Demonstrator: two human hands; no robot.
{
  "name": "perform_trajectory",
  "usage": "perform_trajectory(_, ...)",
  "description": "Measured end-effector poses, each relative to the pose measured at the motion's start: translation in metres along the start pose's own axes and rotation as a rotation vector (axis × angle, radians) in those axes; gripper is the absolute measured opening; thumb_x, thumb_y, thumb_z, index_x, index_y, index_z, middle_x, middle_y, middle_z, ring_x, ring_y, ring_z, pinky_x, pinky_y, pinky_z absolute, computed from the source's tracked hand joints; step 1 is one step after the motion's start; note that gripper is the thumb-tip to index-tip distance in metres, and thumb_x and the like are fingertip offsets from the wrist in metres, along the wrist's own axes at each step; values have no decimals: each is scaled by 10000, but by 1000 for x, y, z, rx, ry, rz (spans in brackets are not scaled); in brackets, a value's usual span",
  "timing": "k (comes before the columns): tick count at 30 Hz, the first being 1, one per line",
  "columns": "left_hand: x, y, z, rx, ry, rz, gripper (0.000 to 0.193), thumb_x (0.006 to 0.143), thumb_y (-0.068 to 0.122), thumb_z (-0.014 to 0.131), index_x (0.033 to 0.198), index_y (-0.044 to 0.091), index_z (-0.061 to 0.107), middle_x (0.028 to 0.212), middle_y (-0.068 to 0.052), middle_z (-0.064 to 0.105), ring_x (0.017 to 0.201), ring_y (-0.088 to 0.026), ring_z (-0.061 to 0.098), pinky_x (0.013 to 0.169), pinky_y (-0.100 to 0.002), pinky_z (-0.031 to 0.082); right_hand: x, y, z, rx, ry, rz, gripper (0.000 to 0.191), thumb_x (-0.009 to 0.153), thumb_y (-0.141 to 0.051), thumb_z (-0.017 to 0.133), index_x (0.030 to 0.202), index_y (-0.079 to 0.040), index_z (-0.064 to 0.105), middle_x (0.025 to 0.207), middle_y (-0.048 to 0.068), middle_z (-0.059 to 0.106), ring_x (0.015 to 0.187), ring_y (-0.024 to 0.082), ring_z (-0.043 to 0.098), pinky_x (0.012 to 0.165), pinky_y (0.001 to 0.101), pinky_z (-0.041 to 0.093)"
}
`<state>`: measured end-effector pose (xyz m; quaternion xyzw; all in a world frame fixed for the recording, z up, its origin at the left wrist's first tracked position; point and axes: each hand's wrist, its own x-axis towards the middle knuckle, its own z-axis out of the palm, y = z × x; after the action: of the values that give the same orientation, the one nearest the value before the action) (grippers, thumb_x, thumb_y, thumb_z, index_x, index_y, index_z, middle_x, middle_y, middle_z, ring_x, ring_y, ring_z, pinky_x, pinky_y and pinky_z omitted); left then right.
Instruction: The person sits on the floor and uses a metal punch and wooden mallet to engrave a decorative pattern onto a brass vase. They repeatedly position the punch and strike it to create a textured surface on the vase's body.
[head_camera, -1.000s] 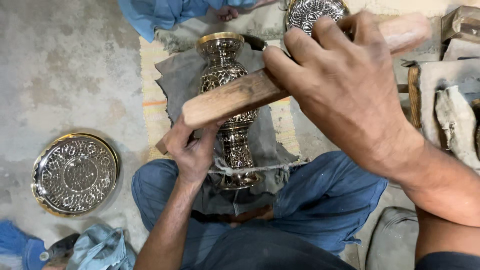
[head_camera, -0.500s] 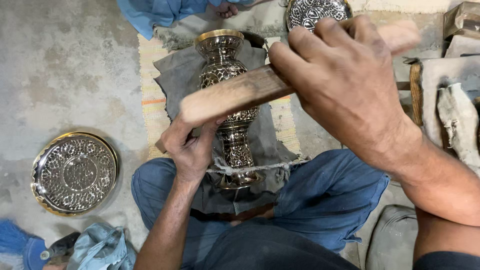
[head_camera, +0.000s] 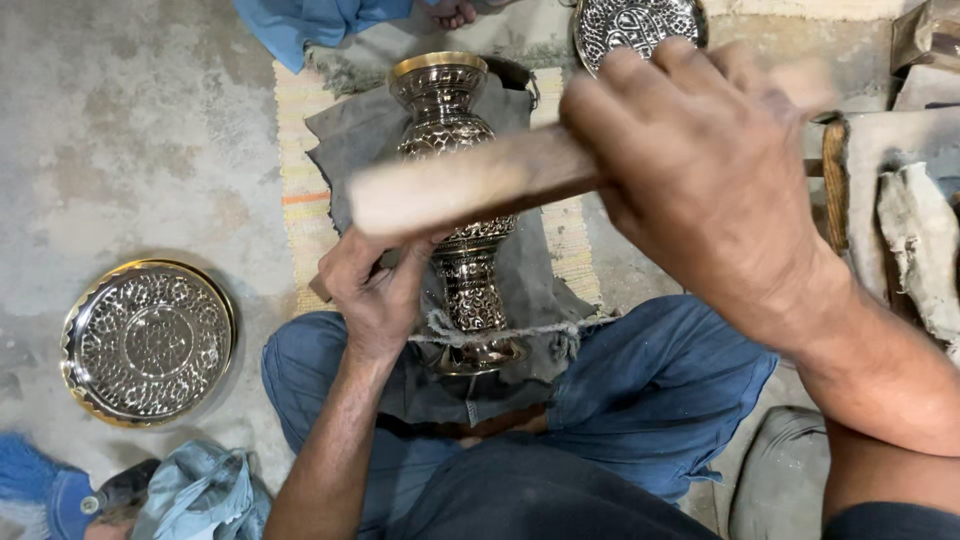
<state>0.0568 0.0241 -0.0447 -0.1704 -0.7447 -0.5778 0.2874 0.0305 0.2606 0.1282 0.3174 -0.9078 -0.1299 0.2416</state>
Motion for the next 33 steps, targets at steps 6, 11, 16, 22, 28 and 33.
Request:
perform_trajectory(6, 4, 2, -1, 20, -19, 4, 310, 972, -22, 772, 1264, 38, 687, 1160, -137, 739, 1064, -201, 744, 938, -329, 609, 1, -2, -4, -43, 64, -21, 234, 879, -155, 805, 1026, -97, 632, 853, 39, 670, 793, 194, 663, 706, 374, 521)
perform_trajectory(11, 6, 3, -3, -17, -48, -95, 251, 968, -45, 765, 1196, 45, 715, 1047, -102, 746, 927, -171, 762, 818, -276, 628, -4, -2, 3, 192, 1, 58, 253, 888, -105, 754, 1089, -55, 608, 867, 69, 657, 769, 209, 680, 674, 389, 563)
perform_trajectory(16, 8, 7, 7, -166, 44, -212, 287, 979, -32, 758, 1255, -1, 684, 1062, -102, 779, 980, -164, 783, 893, -292, 668, -10, 7, 11, 537, 141, 41, 196, 1037, -20, 724, 1156, -2, 570, 945, 107, 648, 874, 221, 695, 749, 346, 575)
perform_trajectory(22, 10, 17, 2, -93, -34, -150, 262, 974, -39, 764, 1226, 0, 699, 1122, -121, 756, 1015, -157, 763, 895, -292, 655, -7, 4, 3, 440, 142, 113, 234, 983, -38, 791, 1090, -3, 586, 889, 109, 653, 821, 237, 704, 683, 371, 536)
perform_trajectory(28, 21, 18, -5, -8, -121, -172, 254, 954, -43, 766, 1197, 22, 730, 1090, -93, 782, 1002, -151, 777, 893, -292, 652, -3, 4, 6, 375, 28, 91, 207, 929, -17, 777, 1072, -16, 628, 864, 117, 660, 806, 248, 644, 727, 392, 504)
perform_trajectory(33, 24, 22, -5, 35, -110, -107, 260, 934, -44, 781, 1182, 6, 722, 1119, -102, 763, 969, -164, 747, 855, -288, 614, -7, 3, 8, -16, 39, 19, 264, 872, -103, 786, 1099, -81, 653, 895, 63, 701, 820, 204, 669, 729, 383, 505)
